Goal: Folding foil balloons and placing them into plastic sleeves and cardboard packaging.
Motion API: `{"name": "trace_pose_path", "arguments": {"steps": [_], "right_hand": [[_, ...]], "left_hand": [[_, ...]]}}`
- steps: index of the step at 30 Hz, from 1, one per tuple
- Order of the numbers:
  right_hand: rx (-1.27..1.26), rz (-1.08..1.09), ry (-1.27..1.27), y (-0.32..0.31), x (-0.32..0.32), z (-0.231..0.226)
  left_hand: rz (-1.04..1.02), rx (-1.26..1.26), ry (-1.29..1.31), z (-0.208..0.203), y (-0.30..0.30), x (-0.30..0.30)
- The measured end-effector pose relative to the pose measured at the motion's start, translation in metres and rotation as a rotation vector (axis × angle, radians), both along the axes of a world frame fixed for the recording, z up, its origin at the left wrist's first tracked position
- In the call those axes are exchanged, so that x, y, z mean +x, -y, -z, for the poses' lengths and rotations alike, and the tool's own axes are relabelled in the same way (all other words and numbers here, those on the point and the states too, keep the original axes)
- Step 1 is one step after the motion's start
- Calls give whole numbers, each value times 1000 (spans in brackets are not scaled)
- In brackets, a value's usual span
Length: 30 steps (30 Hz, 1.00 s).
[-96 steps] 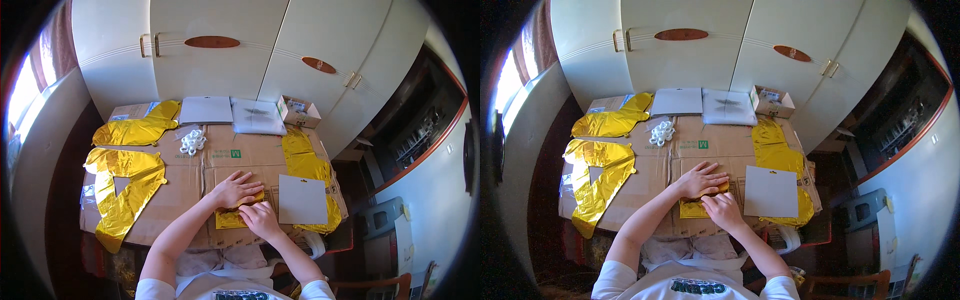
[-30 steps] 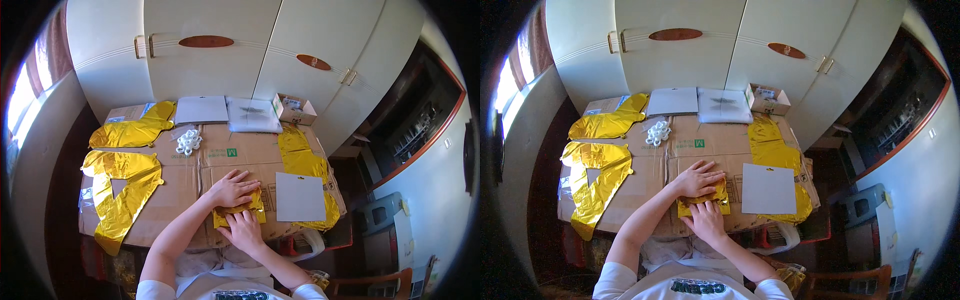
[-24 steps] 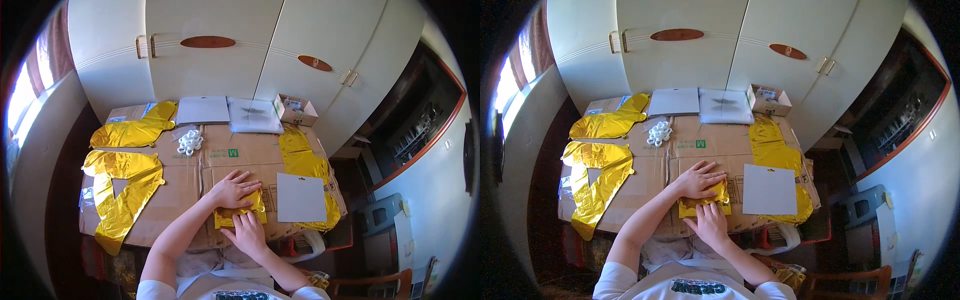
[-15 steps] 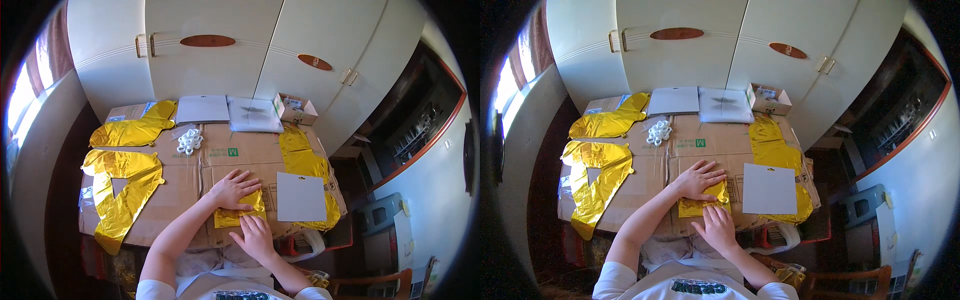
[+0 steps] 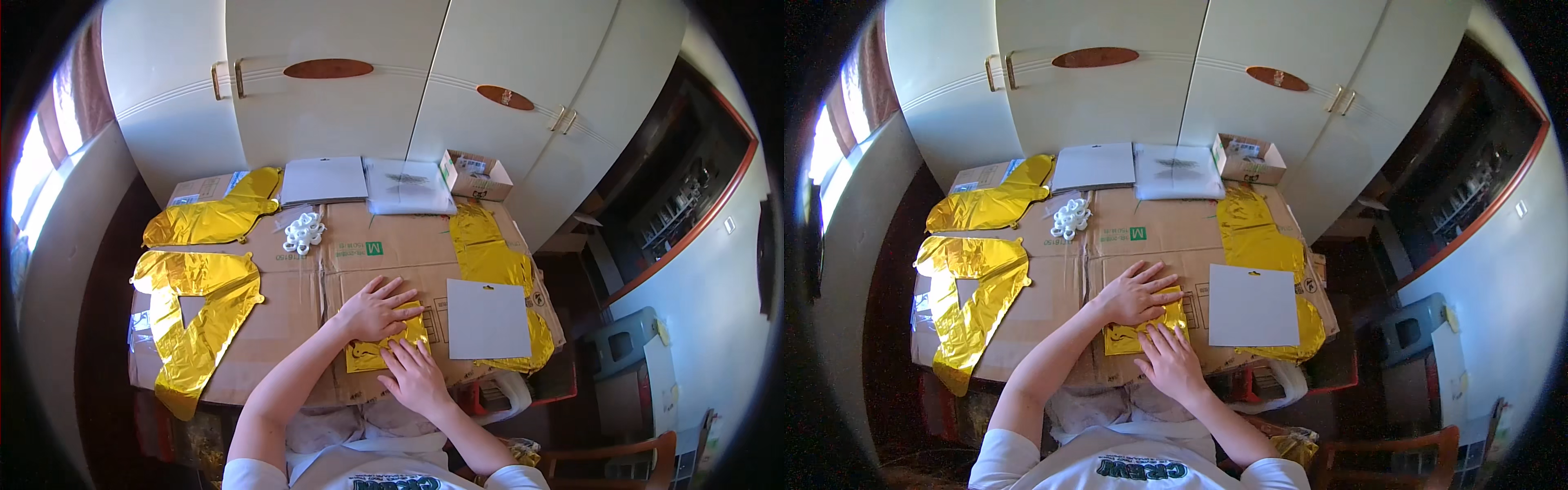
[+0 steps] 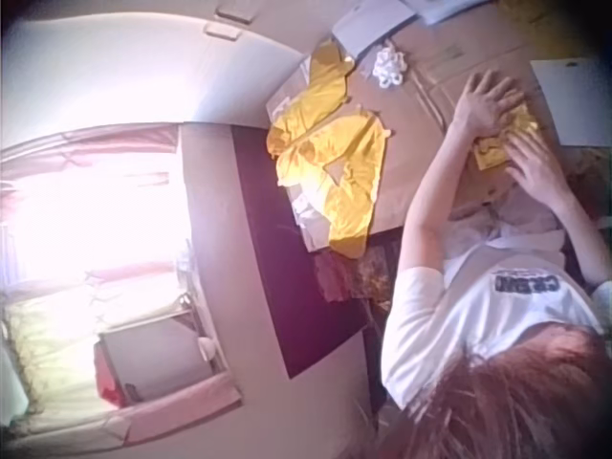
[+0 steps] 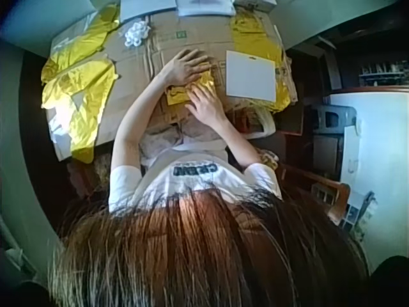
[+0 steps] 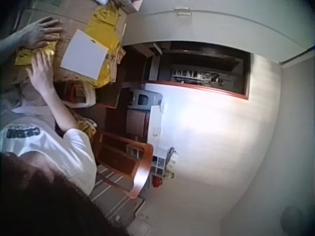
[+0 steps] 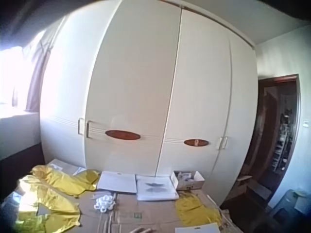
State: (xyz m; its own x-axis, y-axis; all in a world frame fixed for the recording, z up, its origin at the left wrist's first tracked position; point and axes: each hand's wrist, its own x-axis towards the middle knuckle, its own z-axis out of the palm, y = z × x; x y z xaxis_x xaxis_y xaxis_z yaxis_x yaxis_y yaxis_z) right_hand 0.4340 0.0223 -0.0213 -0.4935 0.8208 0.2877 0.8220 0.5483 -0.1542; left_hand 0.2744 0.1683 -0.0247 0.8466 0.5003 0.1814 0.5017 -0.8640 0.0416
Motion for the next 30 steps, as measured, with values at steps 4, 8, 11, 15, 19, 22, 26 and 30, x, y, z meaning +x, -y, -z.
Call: {"name": "trace_pose_path", "arguments": {"steps": [4, 8, 11, 15, 19, 22, 26, 30], "right_hand": [[6, 13, 18, 1, 1, 0], [9, 10, 25, 3, 2, 0], [9, -2, -12, 3, 3, 6], [3, 6, -41, 3, 2, 8], [-11, 11, -25, 3, 4, 11], [-17, 13, -21, 3, 3, 10], [-20, 13, -32, 3, 2, 8], [0, 1, -47, 5, 3, 9]], "left_hand": [[7, -32, -20, -10, 3, 0], [7, -20, -23, -11, 4, 1], [-5, 8, 6, -3, 2, 1], [-32, 58, 31, 1, 2, 1], [-17, 102, 60, -9, 8, -4], [22, 76, 8, -6, 14, -24], [1, -92, 48, 3, 46, -46], [-148, -101, 91, -8, 94, -63]]}}
